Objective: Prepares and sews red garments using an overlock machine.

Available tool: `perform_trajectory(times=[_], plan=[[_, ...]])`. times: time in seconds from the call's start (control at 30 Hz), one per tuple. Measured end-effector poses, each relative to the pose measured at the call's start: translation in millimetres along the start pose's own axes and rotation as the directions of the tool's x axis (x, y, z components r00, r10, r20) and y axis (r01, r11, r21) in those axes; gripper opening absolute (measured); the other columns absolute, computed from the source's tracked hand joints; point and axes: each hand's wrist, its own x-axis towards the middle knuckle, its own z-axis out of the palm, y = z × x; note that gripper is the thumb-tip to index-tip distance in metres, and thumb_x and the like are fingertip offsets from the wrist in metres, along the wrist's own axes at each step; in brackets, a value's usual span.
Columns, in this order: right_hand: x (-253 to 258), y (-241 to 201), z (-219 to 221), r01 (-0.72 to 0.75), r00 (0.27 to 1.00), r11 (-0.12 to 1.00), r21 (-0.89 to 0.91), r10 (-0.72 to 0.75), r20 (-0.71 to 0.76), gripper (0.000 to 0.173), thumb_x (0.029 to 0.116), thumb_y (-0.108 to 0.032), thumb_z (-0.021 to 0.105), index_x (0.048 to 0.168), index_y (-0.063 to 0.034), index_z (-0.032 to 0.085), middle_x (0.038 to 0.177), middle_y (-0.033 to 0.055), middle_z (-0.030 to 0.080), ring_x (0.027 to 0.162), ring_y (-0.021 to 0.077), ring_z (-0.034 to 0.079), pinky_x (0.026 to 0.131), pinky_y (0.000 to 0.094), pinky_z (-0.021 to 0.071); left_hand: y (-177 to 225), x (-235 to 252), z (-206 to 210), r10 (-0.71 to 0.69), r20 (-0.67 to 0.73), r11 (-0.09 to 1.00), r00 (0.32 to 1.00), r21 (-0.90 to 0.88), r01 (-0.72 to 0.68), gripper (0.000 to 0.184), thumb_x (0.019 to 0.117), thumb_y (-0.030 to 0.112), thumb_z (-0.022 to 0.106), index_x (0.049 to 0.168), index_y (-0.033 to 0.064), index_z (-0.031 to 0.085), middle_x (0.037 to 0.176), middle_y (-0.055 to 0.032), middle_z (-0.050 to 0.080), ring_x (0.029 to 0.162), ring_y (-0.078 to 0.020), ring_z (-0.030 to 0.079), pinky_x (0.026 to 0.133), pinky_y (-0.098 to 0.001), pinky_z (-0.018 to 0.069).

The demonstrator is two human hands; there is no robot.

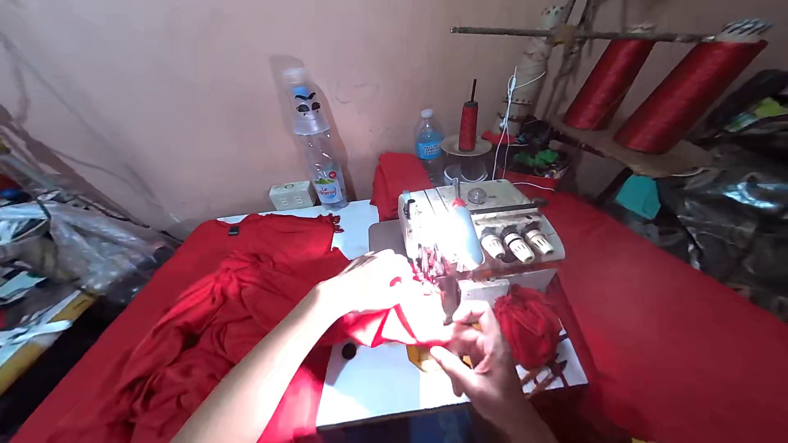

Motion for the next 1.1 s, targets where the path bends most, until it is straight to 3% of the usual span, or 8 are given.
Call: perform_trajectory(times=[0.2,0.33,0.47,0.53,0.7,0.8,1.0,1.1], plan=[[18,19,-7,-0.064,0.997,0.993,-0.101,0.059,-0.059,0.043,0.081,-0.001,0.07,0.117,-0.0024,0.047,0.087,-0.004,0.072,0.054,-0.0034,0.057,0.045,0.0145,0.0471,1,-20,6,0.167,-0.286,0.98,0.944,-0.053,-0.19,0.026,0.0947,0.025,0.064,0.103,0.003,0.074,0.102,-0.0111,0.07,0.103,-0.022,0.064,0.093,-0.0407,0.0495],[30,11,-18,-0.09,0.992,0.992,-0.09,0.098,0.083,0.046,0.0775,0.0,0.067,0.119,-0.0039,0.047,0.089,-0.0079,0.071,0.06,-0.004,0.06,0.051,0.0151,0.0496,48,-37,39,0.373,-0.248,0.925,0.894,0.179,-0.336,0.028,0.0969,0.024,0.056,0.105,0.0024,0.072,0.118,-0.0164,0.07,0.123,-0.0335,0.061,0.106,-0.0531,0.0433],[32,9,-25,-0.14,0.974,0.986,-0.094,0.154,0.168,0.044,0.0823,-0.002,0.069,0.121,-0.005,0.047,0.087,-0.0066,0.071,0.053,-0.0029,0.056,0.047,0.0153,0.048,33,-15,33,0.09,-0.287,0.948,0.954,0.318,0.006,0.027,0.0937,0.024,0.063,0.105,0.0027,0.073,0.106,-0.0197,0.07,0.107,-0.0411,0.065,0.082,-0.0587,0.0504],[36,8,-23,-0.163,0.971,0.982,-0.098,0.178,0.159,0.043,0.0831,-0.002,0.069,0.121,-0.0059,0.048,0.089,-0.006,0.071,0.051,-0.0016,0.056,0.044,0.0158,0.0478,5,0,24,-0.051,-0.286,0.965,0.957,0.233,0.121,0.025,0.0973,0.018,0.062,0.115,0.0012,0.07,0.122,-0.022,0.064,0.118,-0.0435,0.058,0.09,-0.0606,0.0474],[46,8,-16,-0.057,0.991,0.971,-0.232,0.084,0.108,0.036,0.089,-0.022,0.075,0.117,-0.0031,0.061,0.08,-0.0082,0.065,0.055,-0.007,0.053,0.048,0.0113,0.0466,-29,-11,9,0.087,-0.455,0.953,0.886,-0.221,-0.207,0.019,0.0919,0.021,0.069,0.093,0.0022,0.074,0.111,-0.0068,0.067,0.113,-0.0144,0.055,0.098,-0.0309,0.0445],[46,9,-14,0.133,0.985,0.943,-0.306,-0.09,0.15,0.024,0.0915,-0.018,0.069,0.105,0.0019,0.073,0.079,-0.0009,0.067,0.064,-0.0058,0.053,0.06,0.0107,0.0448,-15,-18,13,0.168,-0.38,0.861,0.91,-0.393,-0.323,0.02,0.0925,0.015,0.066,0.105,-0.001,0.07,0.108,-0.0021,0.066,0.106,0.0019,0.058,0.094,-0.0153,0.048],[9,12,-23,0.273,0.961,0.932,-0.237,-0.251,0.12,0.006,0.0883,-0.014,0.074,0.091,-0.0098,0.078,0.102,0.0026,0.059,0.095,-0.0063,0.054,0.08,0.0053,0.046,-31,5,19,0.144,-0.24,0.985,0.96,-0.058,-0.162,0.023,0.096,0.017,0.057,0.102,0.0045,0.075,0.109,-0.0113,0.069,0.117,-0.0304,0.057,0.101,-0.0532,0.0418],[12,25,-23,0.219,0.976,0.92,-0.325,-0.211,0.059,0.009,0.085,-0.014,0.074,0.087,-0.0062,0.079,0.096,0.0053,0.059,0.09,-0.0046,0.054,0.077,0.0057,0.0446,-26,-5,10,0.061,-0.298,0.981,0.952,-0.16,-0.113,0.02,0.0956,0.015,0.059,0.097,0.0029,0.074,0.106,-0.0094,0.067,0.113,-0.0249,0.054,0.098,-0.0449,0.0404]])
